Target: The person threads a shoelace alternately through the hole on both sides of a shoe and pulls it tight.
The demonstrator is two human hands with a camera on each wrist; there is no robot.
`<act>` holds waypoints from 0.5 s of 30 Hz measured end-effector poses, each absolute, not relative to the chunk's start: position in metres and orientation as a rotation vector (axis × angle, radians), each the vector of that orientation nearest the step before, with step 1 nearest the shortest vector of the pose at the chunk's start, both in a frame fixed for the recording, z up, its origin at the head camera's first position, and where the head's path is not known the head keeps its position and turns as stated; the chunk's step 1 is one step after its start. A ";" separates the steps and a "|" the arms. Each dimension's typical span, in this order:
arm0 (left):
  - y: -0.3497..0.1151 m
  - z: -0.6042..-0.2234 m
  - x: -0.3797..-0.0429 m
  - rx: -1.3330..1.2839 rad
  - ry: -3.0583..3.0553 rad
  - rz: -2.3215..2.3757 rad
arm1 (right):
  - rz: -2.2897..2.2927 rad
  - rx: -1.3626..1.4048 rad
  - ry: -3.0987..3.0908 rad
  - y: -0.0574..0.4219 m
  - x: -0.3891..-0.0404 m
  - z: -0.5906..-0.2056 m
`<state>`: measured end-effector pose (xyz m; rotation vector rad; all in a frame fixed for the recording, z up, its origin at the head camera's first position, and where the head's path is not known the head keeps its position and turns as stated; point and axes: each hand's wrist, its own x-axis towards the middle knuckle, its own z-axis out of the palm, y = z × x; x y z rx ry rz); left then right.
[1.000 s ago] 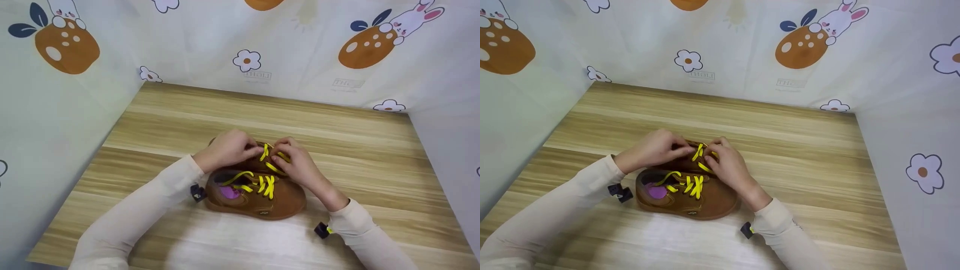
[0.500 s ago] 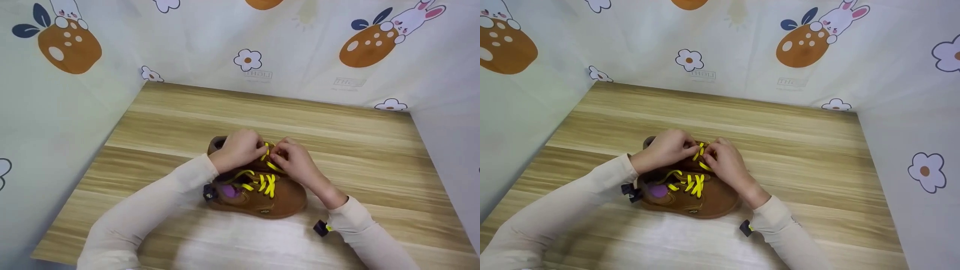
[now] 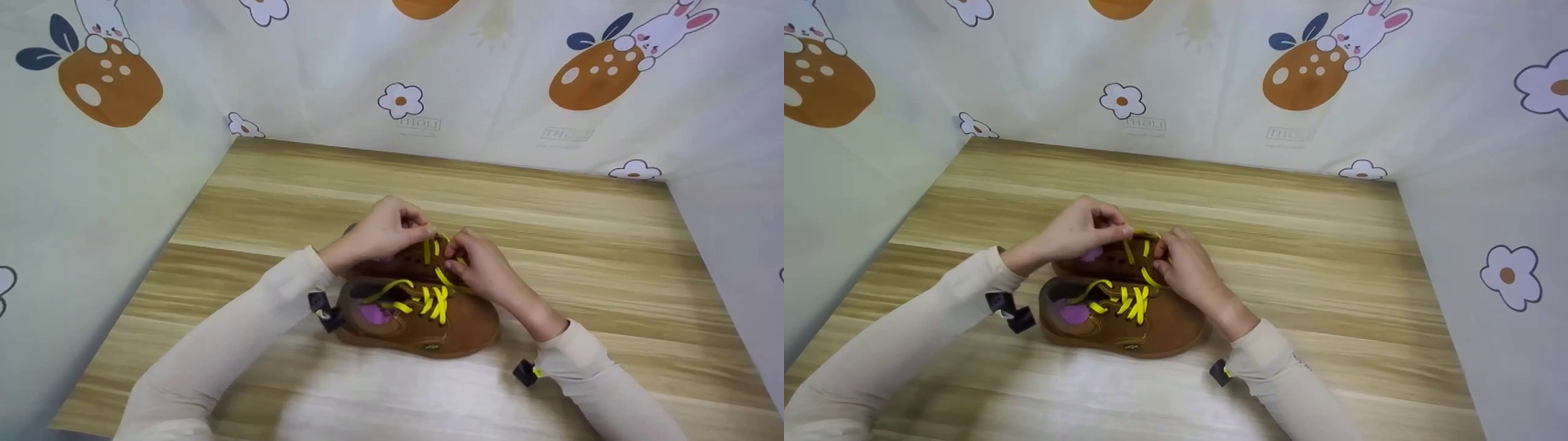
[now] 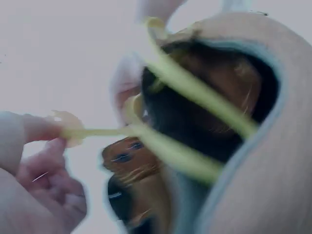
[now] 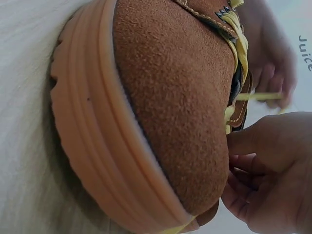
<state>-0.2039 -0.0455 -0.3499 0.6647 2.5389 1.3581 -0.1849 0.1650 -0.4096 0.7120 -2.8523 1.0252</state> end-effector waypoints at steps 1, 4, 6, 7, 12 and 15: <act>-0.047 -0.347 -0.203 0.707 2.538 1.305 | 1.033 0.705 -2.846 0.165 -0.185 -0.409; -0.050 -0.341 -0.204 0.804 2.590 1.096 | 1.069 0.681 -2.829 0.167 -0.185 -0.406; -0.055 -0.342 -0.205 0.826 2.618 0.991 | 1.086 0.681 -2.826 0.167 -0.186 -0.407; -0.058 -0.344 -0.206 0.836 2.619 0.944 | 1.096 0.682 -2.829 0.167 -0.186 -0.408; -0.072 -0.363 -0.213 1.063 2.465 0.757 | 1.148 0.675 -2.808 0.167 -0.185 -0.413; -0.075 -0.376 -0.216 1.147 2.410 0.717 | 1.169 0.632 -2.774 0.165 -0.182 -0.418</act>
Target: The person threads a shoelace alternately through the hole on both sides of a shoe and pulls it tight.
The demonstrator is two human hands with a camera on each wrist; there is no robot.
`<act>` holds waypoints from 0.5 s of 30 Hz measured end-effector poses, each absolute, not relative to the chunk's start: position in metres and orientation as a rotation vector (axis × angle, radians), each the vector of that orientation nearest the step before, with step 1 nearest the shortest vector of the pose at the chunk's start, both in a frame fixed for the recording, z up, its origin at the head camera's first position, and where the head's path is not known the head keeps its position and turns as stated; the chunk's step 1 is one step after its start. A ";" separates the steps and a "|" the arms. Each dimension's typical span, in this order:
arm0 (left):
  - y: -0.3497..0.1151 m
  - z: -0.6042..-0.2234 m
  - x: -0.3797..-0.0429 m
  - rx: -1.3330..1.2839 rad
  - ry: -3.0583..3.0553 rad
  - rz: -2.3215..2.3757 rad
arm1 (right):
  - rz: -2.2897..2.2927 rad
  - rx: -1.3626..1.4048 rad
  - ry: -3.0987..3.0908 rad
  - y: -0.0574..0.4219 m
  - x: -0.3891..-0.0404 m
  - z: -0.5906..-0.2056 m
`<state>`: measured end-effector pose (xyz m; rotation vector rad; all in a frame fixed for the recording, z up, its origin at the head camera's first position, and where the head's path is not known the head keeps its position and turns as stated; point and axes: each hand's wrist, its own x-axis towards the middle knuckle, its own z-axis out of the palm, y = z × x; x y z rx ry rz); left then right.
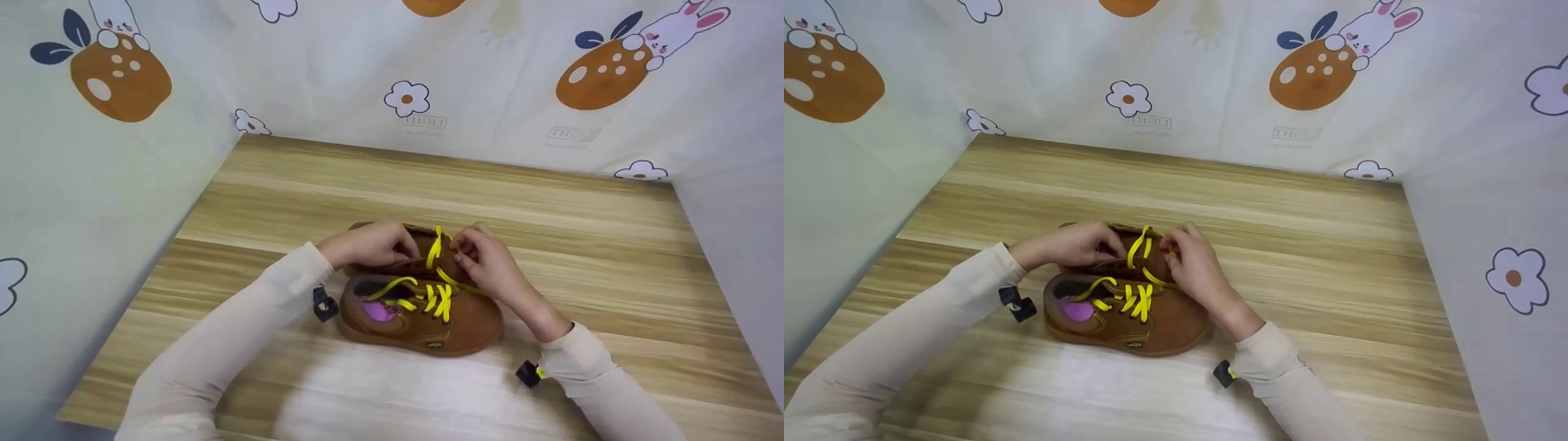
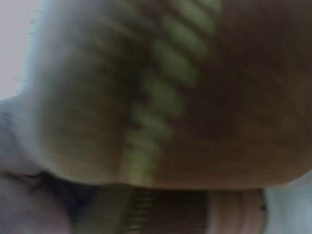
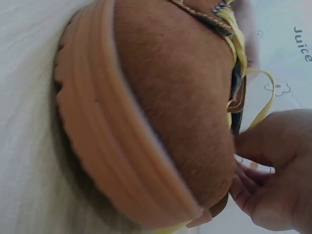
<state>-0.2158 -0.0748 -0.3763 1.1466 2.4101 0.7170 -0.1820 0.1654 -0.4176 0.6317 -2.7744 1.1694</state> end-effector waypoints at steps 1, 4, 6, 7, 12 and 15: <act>-0.075 -0.379 -0.216 1.148 2.424 0.708 | 1.164 0.629 -2.763 0.165 -0.181 -0.419; -0.079 -0.379 -0.215 1.163 2.545 0.643 | 1.093 0.655 -2.739 0.162 -0.181 -0.421; -0.088 -0.371 -0.214 1.130 2.691 0.563 | 1.064 0.672 -2.744 0.161 -0.181 -0.421; -0.094 -0.365 -0.214 1.112 2.766 0.516 | 1.065 0.676 -2.749 0.161 -0.181 -0.421; -0.127 -0.347 -0.214 1.008 2.976 0.389 | 1.134 0.628 -2.776 0.165 -0.181 -0.420; -0.130 -0.349 -0.211 1.016 2.966 0.380 | 1.079 0.615 -2.770 0.166 -0.181 -0.418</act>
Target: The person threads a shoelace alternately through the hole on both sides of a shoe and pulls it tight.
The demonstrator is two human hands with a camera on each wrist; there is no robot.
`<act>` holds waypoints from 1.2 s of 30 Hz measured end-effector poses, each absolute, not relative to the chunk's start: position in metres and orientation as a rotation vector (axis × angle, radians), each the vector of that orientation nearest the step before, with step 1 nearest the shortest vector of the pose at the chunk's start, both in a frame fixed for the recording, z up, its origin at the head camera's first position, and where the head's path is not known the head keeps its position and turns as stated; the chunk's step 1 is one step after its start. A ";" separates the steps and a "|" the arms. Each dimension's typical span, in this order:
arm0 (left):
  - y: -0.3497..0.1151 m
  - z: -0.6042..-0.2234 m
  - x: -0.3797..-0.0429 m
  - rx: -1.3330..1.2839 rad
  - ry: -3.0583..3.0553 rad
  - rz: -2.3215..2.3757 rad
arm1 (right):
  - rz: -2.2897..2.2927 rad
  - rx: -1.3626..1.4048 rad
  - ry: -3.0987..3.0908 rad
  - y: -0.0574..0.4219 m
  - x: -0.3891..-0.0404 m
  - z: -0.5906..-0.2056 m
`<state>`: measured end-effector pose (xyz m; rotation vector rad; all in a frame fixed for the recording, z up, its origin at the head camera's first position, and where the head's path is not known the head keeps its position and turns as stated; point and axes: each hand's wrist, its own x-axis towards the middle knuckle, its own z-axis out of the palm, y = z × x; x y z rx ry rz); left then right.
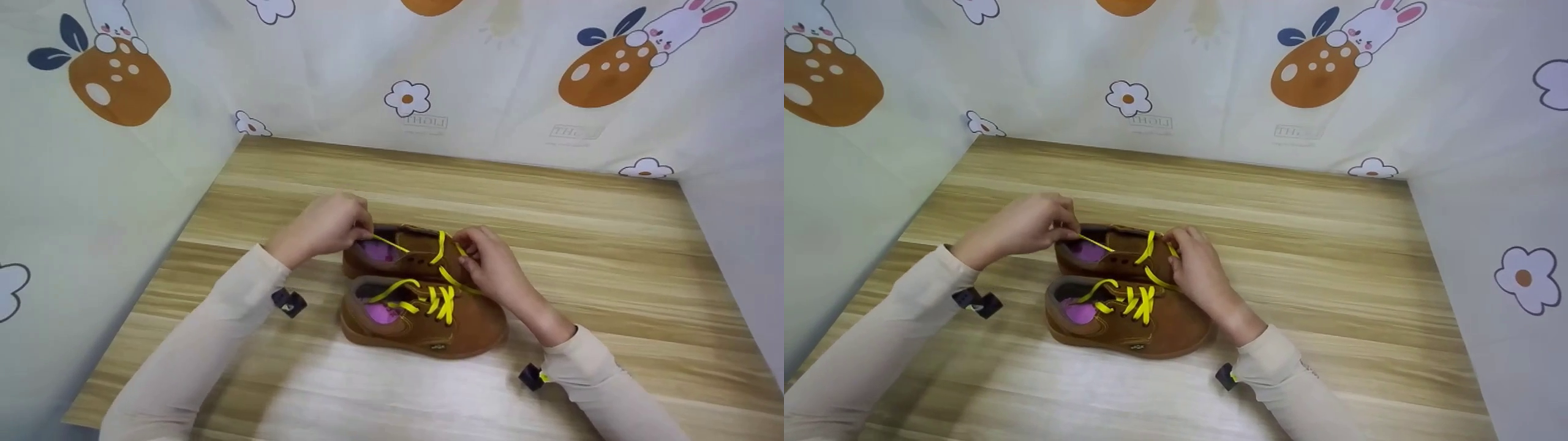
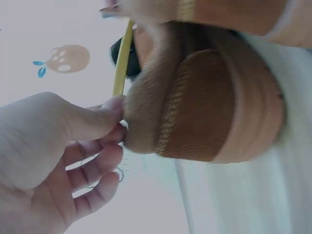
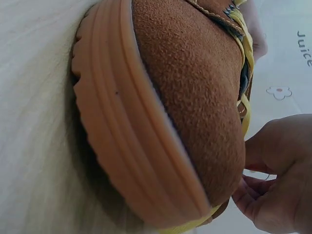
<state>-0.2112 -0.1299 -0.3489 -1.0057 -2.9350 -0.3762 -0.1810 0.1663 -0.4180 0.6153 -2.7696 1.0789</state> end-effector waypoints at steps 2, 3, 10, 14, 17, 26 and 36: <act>-0.127 -0.351 -0.209 -1.006 -2.920 -0.385 | 1.004 0.613 -2.773 0.166 -0.181 -0.415; -0.126 -0.351 -0.208 -1.006 -2.907 -0.414 | 0.968 0.615 -2.775 0.165 -0.180 -0.414; -0.114 -0.346 -0.202 -0.955 -2.735 -1.381 | 0.863 0.617 -2.818 0.163 -0.178 -0.410; -0.112 -0.349 -0.203 -0.947 -2.761 -1.463 | 1.182 0.533 -2.790 0.168 -0.183 -0.403; -0.113 -0.351 -0.206 -0.946 -2.801 -1.353 | 1.669 0.402 -2.631 0.176 -0.189 -0.385; -0.115 -0.351 -0.211 -1.026 -2.951 -0.875 | 2.395 0.333 -1.674 0.188 -0.200 -0.305; -0.127 -0.350 -0.213 -0.961 -2.942 -0.648 | 2.487 0.526 -1.530 0.200 -0.206 -0.245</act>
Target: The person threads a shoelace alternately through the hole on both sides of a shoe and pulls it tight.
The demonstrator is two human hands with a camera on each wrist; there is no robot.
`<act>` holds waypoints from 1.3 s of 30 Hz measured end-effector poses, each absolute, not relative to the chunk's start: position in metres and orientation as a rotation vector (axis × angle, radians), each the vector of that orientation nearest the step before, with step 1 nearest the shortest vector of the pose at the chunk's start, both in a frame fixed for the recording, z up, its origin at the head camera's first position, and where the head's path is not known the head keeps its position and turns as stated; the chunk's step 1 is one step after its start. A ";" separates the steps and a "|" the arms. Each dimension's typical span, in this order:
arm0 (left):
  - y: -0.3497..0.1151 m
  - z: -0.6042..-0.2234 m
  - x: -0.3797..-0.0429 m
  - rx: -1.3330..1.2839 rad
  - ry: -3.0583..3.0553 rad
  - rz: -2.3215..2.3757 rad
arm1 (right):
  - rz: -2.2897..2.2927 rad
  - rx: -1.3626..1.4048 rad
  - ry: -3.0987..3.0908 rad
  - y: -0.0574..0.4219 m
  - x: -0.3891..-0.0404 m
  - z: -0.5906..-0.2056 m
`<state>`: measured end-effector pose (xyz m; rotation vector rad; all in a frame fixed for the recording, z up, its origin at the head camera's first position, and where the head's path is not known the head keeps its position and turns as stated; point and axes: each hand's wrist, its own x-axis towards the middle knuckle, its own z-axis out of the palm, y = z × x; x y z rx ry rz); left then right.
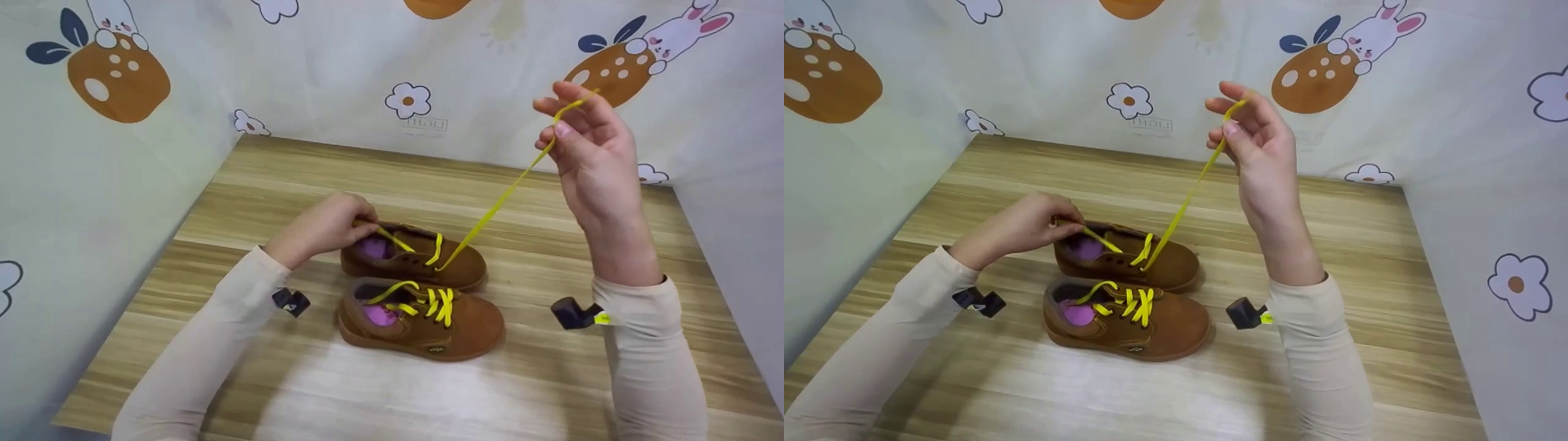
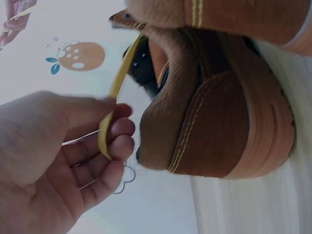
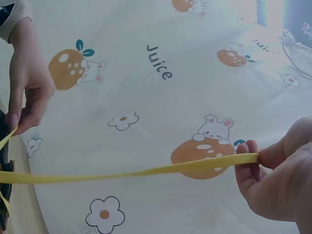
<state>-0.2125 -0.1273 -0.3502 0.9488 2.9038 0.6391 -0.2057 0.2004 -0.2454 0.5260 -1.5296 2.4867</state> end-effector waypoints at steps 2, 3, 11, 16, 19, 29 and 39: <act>-0.127 -0.349 -0.212 0.928 2.882 0.644 | 2.498 0.531 -1.605 0.201 -0.209 -0.244; -0.126 -0.349 -0.212 0.927 2.876 0.644 | 2.499 0.533 -1.643 0.200 -0.211 -0.246; -0.103 -0.353 -0.214 1.061 2.995 0.599 | 2.070 0.591 -2.397 0.181 -0.231 -0.287; -0.086 -0.360 -0.220 1.248 2.884 0.498 | 1.191 0.835 -2.843 0.167 -0.238 -0.322; -0.081 -0.362 -0.222 1.289 2.831 0.494 | 0.828 1.024 -2.868 0.160 -0.239 -0.338; -0.080 -0.360 -0.228 1.306 2.811 0.522 | 0.364 1.308 -2.736 0.152 -0.242 -0.357; -0.082 -0.363 -0.229 1.341 2.866 0.535 | 0.280 1.337 -2.662 0.148 -0.247 -0.365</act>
